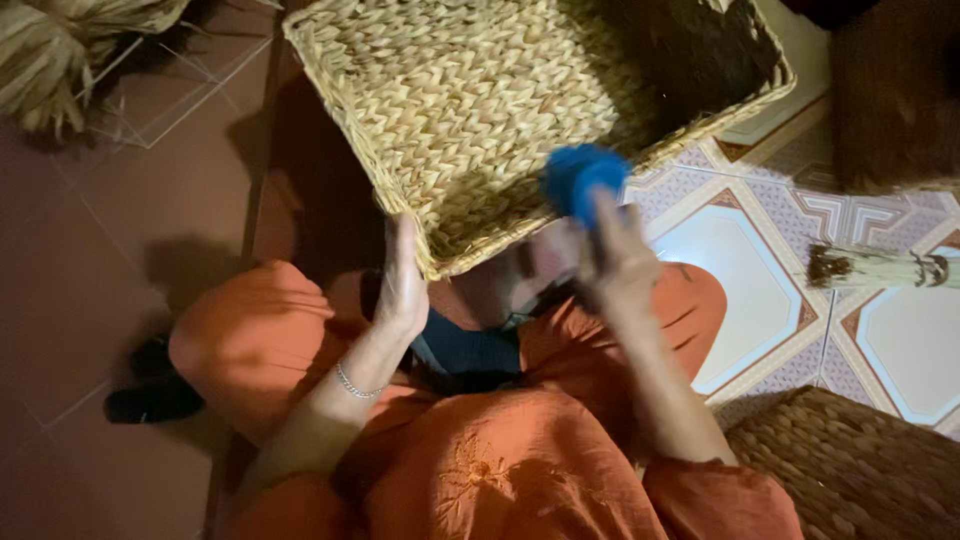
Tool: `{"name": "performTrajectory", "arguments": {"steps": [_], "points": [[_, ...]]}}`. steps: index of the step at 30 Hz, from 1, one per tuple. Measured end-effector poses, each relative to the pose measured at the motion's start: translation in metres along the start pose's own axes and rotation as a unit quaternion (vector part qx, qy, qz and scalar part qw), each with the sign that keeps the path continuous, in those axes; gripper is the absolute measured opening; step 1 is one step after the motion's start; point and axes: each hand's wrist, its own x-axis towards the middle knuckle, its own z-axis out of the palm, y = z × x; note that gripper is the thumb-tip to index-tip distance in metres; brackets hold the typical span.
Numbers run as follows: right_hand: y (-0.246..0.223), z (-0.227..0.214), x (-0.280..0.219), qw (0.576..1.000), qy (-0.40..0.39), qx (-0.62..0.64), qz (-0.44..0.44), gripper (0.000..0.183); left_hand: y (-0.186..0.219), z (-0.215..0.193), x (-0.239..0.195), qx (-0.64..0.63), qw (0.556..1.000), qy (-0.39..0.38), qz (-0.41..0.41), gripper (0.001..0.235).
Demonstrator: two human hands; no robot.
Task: The person sits on the floor and wipes the interior and exterior surfaces of a woven basket using a blue cloth. They rotate the basket to clean all sides and the bottom, then place it aside and repeat the process with another basket.
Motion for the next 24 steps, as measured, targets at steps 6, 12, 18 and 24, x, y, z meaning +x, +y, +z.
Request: {"name": "performTrajectory", "arguments": {"steps": [6,12,18,24], "points": [[-0.088,0.027,-0.048,0.98,-0.098,0.111,-0.132,0.063,0.012,-0.009,-0.004,-0.17,0.973,-0.001,-0.155,0.086],[-0.018,0.004,-0.019,0.99,-0.084,0.075,-0.085,0.066,0.028,-0.014,-0.004,-0.047,0.988,-0.025,-0.144,0.077],[0.035,-0.002,0.006,0.997,0.046,-0.059,0.024,0.045,0.006,-0.018,-0.002,-0.086,0.99,-0.024,-0.106,0.075],[-0.058,0.017,-0.032,0.989,-0.044,0.066,-0.125,0.061,-0.017,-0.028,-0.001,-0.131,0.984,-0.026,-0.118,0.076]]}}
